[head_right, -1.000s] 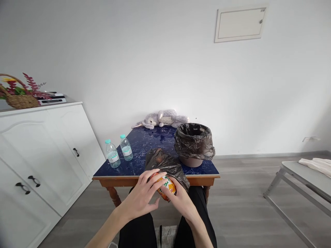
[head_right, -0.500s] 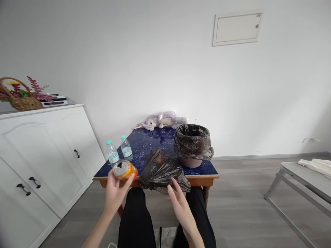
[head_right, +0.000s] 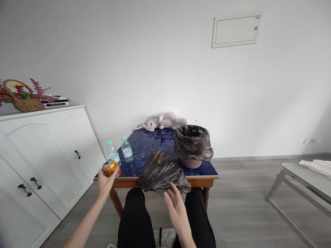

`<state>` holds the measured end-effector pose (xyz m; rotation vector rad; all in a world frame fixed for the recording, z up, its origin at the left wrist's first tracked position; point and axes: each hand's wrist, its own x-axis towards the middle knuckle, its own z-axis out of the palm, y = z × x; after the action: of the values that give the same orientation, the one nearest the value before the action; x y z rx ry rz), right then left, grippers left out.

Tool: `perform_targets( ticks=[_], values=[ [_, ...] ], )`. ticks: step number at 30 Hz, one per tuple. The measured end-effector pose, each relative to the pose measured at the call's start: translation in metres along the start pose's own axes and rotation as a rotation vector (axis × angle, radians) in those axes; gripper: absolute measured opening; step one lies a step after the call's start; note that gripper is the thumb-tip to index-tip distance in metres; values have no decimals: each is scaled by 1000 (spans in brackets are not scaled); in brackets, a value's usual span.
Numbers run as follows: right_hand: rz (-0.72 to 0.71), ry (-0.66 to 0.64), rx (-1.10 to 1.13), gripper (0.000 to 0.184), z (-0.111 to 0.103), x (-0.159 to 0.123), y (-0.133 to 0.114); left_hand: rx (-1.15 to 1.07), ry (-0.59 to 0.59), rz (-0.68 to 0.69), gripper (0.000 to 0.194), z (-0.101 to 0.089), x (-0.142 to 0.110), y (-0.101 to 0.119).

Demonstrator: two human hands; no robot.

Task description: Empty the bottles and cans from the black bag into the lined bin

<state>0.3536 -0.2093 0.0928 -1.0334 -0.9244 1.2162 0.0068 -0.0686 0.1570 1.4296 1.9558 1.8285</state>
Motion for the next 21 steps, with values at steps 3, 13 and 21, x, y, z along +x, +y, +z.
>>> perform_targets(
  ticks=[3, 13, 21],
  values=[
    [12, 21, 12, 86, -3, 2, 2, 74, 8, 9, 69, 2, 12, -5],
    [-25, 36, 68, 81, -2, 2, 11, 146, -70, -113, 85, 18, 30, -31],
    [-9, 36, 89, 76, -1, 3, 18, 182, -144, -97, 87, 37, 49, -34]
  ],
)
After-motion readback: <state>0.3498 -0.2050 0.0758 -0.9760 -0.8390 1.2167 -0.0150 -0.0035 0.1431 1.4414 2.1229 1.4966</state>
